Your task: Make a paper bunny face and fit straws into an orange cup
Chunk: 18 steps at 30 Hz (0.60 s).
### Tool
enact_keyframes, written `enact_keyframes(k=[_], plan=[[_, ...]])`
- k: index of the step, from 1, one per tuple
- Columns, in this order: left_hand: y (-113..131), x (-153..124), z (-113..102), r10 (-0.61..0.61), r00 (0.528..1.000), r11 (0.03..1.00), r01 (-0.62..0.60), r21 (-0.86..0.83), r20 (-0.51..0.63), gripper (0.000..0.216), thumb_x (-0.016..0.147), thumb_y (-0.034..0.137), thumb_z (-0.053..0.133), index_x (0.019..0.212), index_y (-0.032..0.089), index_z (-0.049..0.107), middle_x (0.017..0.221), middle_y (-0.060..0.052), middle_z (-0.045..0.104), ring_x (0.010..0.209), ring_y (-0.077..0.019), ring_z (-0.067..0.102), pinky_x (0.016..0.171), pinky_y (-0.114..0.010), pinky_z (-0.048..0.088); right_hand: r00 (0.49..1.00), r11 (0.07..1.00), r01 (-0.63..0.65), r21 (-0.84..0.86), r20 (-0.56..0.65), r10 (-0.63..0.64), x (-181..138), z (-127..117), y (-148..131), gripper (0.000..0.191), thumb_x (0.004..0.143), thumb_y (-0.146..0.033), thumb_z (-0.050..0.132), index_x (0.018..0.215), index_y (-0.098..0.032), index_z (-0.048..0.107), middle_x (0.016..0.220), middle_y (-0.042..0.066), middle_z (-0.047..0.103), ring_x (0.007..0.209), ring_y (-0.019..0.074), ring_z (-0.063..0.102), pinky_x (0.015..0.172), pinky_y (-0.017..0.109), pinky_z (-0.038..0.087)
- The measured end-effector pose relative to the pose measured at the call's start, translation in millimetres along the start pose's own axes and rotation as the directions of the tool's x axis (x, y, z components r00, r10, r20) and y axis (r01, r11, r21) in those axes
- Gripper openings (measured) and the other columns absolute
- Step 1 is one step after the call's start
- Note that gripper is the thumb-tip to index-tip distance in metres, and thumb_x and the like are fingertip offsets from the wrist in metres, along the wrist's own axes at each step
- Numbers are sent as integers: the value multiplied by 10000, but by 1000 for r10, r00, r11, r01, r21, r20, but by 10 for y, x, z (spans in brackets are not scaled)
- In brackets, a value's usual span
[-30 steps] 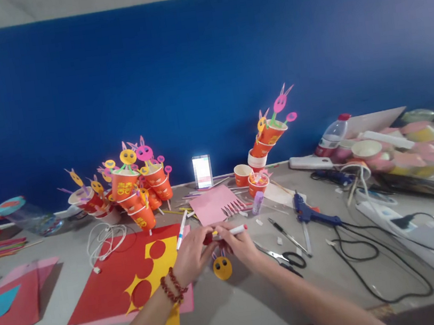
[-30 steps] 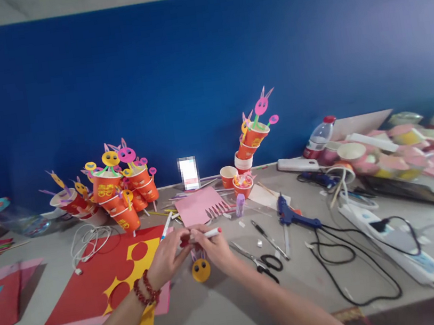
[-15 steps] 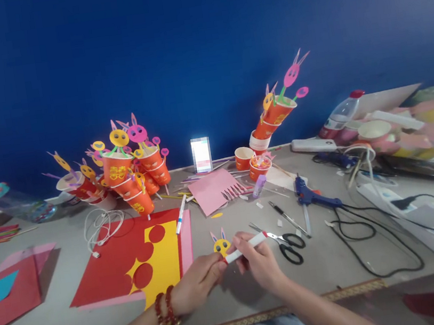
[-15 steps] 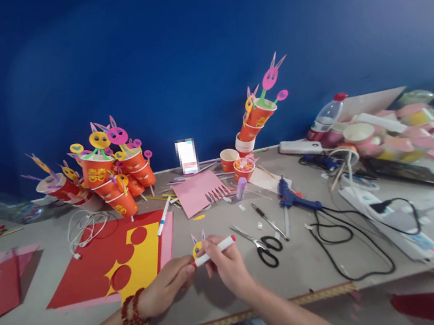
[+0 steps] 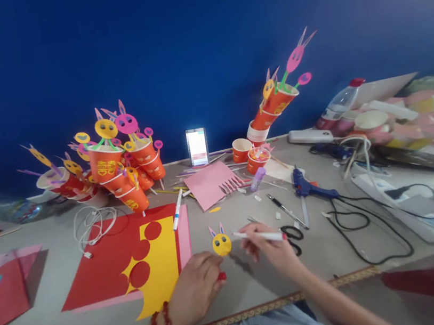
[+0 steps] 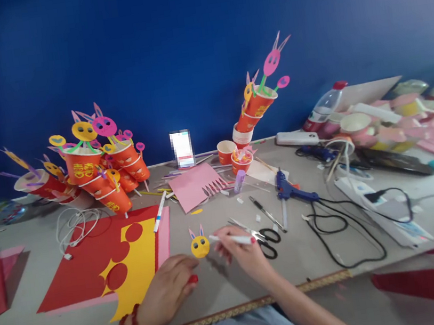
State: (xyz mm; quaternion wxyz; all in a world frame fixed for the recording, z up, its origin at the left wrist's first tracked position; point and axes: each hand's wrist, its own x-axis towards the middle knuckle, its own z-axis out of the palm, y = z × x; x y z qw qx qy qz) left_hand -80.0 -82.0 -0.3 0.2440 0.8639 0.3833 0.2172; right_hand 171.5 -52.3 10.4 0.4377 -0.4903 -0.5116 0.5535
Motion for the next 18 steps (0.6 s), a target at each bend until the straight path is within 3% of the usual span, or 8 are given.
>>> enact_keyframes(k=[2,4,10,18], plan=[[-18,25,103,98,995,977,-98,188,10,160,981,225,487,1068,178,613,1251,-103,666,1187,-255,570,1003,-434,483,1000,996,24,-84,17,-23,0,172,126,222,875,-402,617,869,-188,676,650,17,662,512,151,567,454,246,439],[-36,32,173,117,993,960,-119,254,25,126,970,216,514,1016,172,623,1304,-106,648,1220,-259,561,998,-440,496,996,978,85,-192,9,-84,28,269,201,133,848,-312,628,790,-193,641,584,-16,604,491,135,512,466,242,392],[-51,24,172,118,989,958,-137,253,90,125,957,195,537,1040,161,624,1358,-112,617,1235,-262,557,975,-442,508,982,926,176,-335,-9,-189,119,275,336,122,815,-223,566,699,-211,530,540,-58,488,473,117,419,478,237,327],[-47,11,207,93,991,960,-114,255,91,110,937,170,562,1034,160,614,1371,-115,606,1238,-260,554,989,-450,499,981,885,175,-431,1,-193,105,302,398,153,809,-206,562,656,-212,557,545,-50,492,506,126,437,500,230,329]])
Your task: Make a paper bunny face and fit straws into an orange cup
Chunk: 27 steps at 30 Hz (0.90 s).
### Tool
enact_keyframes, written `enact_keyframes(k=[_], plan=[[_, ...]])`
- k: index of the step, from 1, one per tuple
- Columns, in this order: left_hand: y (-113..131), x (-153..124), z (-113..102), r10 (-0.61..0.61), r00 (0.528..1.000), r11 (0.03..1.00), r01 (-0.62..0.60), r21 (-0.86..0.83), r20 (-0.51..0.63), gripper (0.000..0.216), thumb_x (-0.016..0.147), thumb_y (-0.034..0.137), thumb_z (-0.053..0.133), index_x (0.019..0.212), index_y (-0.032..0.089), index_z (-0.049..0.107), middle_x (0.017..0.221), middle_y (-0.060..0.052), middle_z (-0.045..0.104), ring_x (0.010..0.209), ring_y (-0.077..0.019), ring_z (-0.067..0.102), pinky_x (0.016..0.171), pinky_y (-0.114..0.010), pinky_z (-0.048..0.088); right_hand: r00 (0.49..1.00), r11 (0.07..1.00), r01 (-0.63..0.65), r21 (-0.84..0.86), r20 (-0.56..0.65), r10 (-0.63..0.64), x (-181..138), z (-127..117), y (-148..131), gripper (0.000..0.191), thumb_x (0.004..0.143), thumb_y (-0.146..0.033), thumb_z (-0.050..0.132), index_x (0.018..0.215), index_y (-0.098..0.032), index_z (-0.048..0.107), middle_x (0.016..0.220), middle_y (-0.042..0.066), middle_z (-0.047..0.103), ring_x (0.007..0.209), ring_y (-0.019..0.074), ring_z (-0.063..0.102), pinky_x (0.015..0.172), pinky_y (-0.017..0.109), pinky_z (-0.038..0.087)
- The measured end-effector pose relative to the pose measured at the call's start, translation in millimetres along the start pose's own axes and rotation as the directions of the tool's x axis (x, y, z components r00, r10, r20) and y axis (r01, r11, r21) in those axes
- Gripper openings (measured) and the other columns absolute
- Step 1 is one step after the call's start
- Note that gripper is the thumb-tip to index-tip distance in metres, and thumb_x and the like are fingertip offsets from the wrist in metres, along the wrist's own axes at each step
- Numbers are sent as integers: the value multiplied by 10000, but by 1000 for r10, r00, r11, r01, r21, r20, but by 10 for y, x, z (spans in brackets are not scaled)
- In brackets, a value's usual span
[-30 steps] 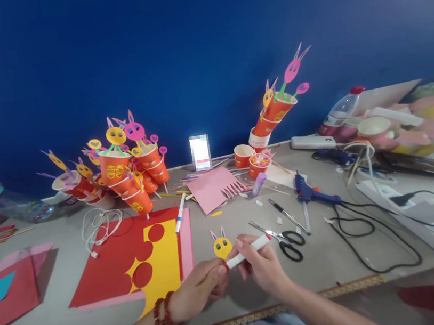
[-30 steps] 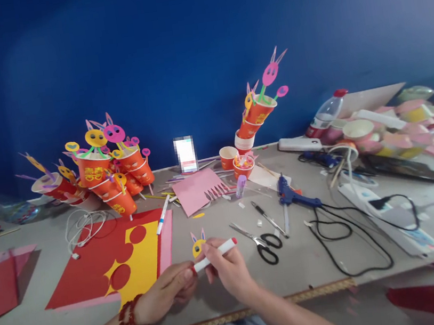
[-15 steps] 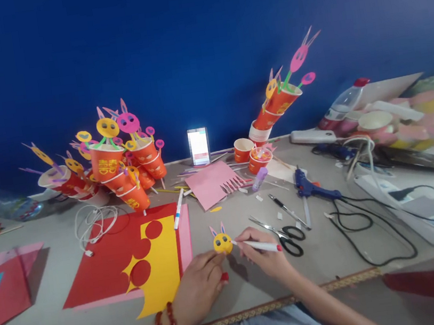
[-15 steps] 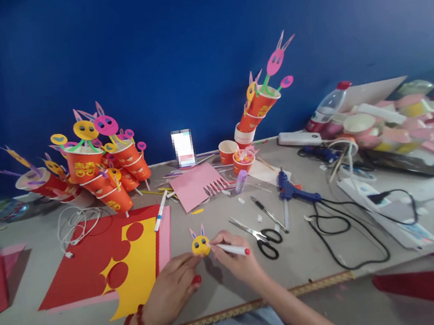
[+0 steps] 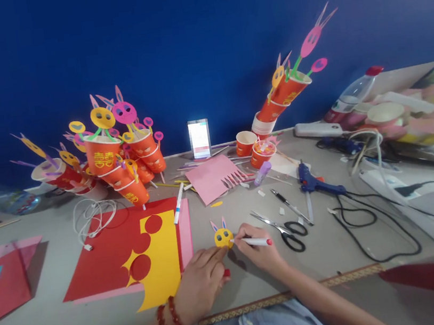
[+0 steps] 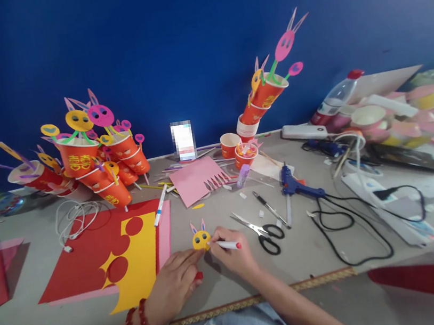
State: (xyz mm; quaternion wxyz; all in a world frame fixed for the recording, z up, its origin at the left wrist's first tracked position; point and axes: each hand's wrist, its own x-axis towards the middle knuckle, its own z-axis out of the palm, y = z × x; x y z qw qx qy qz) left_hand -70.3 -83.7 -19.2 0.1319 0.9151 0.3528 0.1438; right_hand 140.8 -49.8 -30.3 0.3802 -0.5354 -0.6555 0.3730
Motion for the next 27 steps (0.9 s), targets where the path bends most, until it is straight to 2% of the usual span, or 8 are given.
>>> enact_keyframes(k=[6,18,27], plan=[[10,5,-7,-2,1000,1000,2,-18,-20,148,942,152,538,1072,156,608,1365,-120,609,1279,-253,526,1027,-442,488,1000,998,15,-57,23,-14,12,-3,16,139,806,-193,564,669,-212,572,535,-60,499,484,115,432,496,222,321],[-9,6,34,21,998,1000,-20,16,-51,117,938,161,550,1034,132,610,1332,-132,629,1238,-250,558,1007,-433,505,998,993,56,-106,42,-52,16,3,31,126,808,-185,564,686,-215,576,548,-47,547,487,123,462,521,242,315],[3,9,13,7,998,1000,-7,-2,-58,92,932,163,564,1007,148,616,1335,-124,630,1233,-257,567,1001,-440,504,999,995,42,-95,-5,-43,2,1,31,140,799,-181,531,664,-219,540,532,-43,539,483,126,468,499,231,341]])
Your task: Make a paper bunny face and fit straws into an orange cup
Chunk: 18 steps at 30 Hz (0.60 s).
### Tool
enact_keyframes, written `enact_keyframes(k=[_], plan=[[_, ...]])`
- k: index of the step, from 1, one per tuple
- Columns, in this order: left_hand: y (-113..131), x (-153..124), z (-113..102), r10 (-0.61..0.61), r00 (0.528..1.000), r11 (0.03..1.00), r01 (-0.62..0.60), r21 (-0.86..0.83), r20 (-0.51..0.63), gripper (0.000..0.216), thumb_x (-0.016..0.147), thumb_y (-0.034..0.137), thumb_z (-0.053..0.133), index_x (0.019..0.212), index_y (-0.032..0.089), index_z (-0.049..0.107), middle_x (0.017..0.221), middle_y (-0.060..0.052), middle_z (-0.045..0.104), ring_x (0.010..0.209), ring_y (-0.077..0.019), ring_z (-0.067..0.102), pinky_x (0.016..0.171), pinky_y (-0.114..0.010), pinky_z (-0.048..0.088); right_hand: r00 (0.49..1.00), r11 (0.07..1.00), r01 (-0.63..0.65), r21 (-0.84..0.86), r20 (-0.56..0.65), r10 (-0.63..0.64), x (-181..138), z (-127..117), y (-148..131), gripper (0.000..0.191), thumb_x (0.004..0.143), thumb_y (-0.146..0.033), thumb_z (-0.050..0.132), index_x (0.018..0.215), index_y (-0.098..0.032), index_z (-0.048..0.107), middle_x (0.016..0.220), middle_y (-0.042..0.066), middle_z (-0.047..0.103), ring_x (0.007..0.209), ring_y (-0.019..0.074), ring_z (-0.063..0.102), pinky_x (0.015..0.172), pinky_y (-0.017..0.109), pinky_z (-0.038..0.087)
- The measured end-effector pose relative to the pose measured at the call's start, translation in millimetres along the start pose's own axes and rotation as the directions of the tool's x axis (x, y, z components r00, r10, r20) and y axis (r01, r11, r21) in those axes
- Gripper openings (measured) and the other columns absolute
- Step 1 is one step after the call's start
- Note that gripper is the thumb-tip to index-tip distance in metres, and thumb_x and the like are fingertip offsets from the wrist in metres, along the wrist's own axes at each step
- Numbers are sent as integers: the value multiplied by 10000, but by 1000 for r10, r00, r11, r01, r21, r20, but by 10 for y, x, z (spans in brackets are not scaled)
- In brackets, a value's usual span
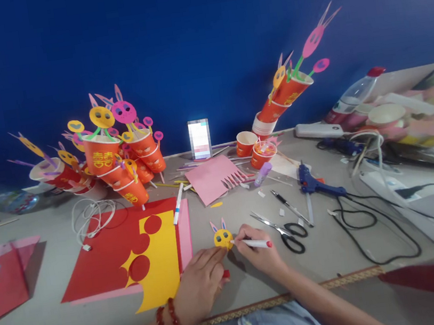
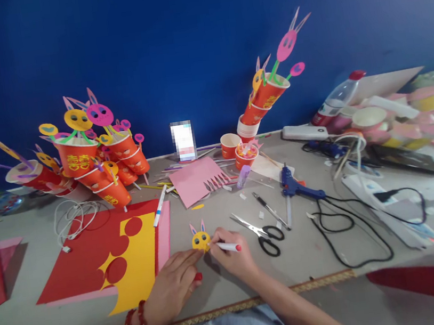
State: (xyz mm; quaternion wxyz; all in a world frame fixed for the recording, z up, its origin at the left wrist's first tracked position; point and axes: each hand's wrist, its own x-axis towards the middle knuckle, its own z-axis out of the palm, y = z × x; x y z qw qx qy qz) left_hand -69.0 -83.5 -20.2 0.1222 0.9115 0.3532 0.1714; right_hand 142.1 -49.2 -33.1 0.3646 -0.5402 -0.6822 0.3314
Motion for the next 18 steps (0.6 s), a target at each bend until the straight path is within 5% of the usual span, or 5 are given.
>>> enact_keyframes(k=[18], plan=[[9,17,-14,18,1000,1000,-18,14,-20,97,950,183,547,1002,133,611,1316,-132,641,1217,-250,574,998,-429,506,999,999,30,-35,42,-29,18,-15,-43,127,804,-176,556,683,-214,567,551,-46,571,491,122,480,519,236,322]])
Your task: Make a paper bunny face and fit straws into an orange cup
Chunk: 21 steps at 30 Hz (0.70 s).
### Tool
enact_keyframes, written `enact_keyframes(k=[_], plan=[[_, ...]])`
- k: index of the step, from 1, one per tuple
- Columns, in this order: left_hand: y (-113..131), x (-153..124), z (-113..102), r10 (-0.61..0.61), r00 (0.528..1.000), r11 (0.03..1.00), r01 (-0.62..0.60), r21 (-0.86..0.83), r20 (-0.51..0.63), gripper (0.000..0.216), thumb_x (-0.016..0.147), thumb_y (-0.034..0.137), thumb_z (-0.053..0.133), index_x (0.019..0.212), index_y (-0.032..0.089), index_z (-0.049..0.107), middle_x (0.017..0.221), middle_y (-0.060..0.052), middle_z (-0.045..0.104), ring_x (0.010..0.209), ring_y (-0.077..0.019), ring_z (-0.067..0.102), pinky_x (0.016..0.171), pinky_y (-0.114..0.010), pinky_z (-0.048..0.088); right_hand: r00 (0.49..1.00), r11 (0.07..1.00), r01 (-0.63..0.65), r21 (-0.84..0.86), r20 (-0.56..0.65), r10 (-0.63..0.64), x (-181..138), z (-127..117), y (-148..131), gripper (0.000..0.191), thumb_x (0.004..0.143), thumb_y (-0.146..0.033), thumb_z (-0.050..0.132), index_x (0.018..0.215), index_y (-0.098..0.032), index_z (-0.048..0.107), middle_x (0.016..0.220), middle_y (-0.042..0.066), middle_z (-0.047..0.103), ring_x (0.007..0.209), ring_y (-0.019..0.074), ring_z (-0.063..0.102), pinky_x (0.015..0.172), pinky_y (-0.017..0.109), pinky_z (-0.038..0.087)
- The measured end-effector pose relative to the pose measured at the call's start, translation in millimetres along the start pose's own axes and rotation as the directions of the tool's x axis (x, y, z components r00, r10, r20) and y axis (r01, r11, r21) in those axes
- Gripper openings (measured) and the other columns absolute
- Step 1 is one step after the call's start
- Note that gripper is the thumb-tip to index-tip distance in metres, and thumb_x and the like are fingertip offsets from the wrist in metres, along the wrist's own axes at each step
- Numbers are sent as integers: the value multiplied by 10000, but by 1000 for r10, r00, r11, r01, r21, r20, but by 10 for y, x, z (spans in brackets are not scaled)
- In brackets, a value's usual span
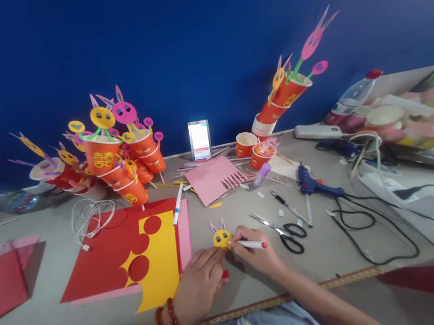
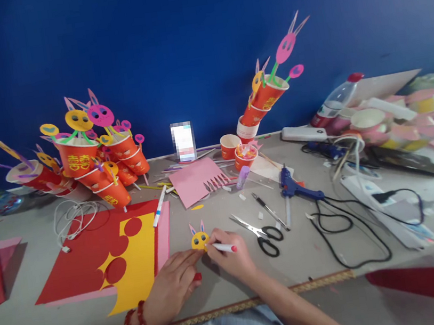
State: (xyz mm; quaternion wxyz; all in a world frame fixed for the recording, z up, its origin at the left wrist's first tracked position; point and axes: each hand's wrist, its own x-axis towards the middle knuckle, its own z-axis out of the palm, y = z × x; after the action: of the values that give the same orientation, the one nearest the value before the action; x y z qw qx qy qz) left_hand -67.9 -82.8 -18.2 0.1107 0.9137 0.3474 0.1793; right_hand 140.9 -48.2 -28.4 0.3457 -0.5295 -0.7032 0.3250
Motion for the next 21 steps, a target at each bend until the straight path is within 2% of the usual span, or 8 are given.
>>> enact_keyframes(k=[9,21], plan=[[-10,-27,26,-15,1000,1000,15,-14,1,93,932,175,571,1014,149,606,1336,-113,630,1237,-246,556,1011,-430,498,999,999,-14,29,-45,15,-23,2,23,155,816,-180,521,665,-215,524,542,-51,533,479,117,463,499,230,330],[-8,-12,8,-1,1000,1000,0,-17,-16,97,956,177,526,999,149,609,1329,-117,634,1223,-251,572,992,-433,512,998,995,-40,89,-47,44,-3,-7,-11,153,790,-168,550,647,-217,526,522,-54,500,483,120,424,506,249,310]])
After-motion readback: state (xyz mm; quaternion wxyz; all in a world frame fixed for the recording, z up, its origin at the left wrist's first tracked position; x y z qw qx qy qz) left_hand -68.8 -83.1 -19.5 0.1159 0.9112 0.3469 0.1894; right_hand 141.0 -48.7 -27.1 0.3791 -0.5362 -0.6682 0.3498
